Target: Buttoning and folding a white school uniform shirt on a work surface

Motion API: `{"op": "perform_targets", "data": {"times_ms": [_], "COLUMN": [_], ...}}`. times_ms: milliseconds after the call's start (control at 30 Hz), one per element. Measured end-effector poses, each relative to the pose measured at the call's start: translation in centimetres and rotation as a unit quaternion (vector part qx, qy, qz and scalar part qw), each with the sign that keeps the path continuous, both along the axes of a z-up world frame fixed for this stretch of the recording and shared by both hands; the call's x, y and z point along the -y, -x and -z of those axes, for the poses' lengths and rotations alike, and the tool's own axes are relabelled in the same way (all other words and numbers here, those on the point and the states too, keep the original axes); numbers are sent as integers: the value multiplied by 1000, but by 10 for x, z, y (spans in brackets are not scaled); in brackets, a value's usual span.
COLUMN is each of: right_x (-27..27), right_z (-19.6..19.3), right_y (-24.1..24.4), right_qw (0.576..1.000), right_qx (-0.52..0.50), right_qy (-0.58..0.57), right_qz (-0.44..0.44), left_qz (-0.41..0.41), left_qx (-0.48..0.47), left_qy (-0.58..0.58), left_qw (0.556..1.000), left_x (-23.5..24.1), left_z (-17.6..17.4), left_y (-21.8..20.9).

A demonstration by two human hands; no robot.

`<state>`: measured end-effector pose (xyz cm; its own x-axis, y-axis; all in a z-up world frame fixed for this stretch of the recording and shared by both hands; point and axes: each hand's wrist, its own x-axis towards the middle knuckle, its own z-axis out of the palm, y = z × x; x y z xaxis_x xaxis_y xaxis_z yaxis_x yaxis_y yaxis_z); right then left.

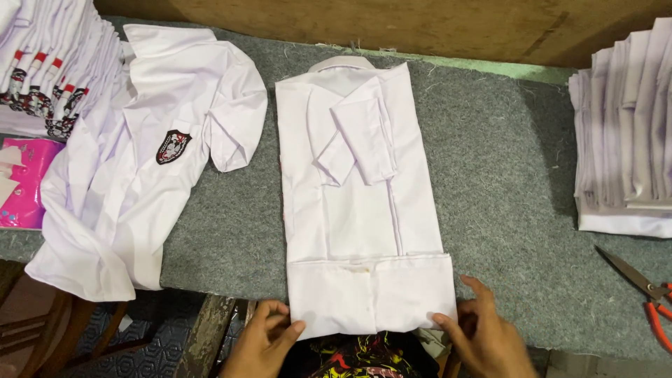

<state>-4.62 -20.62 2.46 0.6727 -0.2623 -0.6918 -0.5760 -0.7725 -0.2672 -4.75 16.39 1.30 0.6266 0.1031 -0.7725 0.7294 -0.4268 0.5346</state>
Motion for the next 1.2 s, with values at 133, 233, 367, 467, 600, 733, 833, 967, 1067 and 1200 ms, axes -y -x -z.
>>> {"op": "perform_targets", "data": {"times_ms": [133, 233, 367, 467, 600, 733, 833, 967, 1067, 1200], "right_x": [-18, -4, 56, 80, 66, 19, 27, -6, -27, -31], "right_z": [2, 25, 110, 136, 66, 7, -24, -43, -52, -36], "right_y": [14, 39, 79, 85, 76, 8, -36, -115, -170, -249], "right_qw": [993, 991, 941, 931, 953, 882, 816, 817, 818, 827], "right_qx": [82, 66, 36, -33, 120, 141, 486, 476, 461, 422], "right_qy": [-51, -91, -336, -332, -157, -209, -207, -308, -344, -370], "right_qz": [67, 77, 13, -149, -230, 398, -234, -107, 11, 35], "left_qz": [-197, -7, 211, 269, 217, 169, 104, 31, -15, -7], "left_qx": [148, 274, 206, 161, 445, 616, 597, 469, 486, 469], "left_qy": [111, 36, 98, 174, 64, -13, -27, 66, 89, 45], "left_qw": [963, 961, 951, 933, 867, 769, 795, 880, 869, 882], "left_x": [16, -8, -56, -62, -35, -19, -5, 17, 26, 21], "left_z": [16, 22, 36, 12, -25, -48, -73, -86, -83, -42], "left_y": [24, 39, 42, 29, 29, -14, -47, -120, -183, -268]}}
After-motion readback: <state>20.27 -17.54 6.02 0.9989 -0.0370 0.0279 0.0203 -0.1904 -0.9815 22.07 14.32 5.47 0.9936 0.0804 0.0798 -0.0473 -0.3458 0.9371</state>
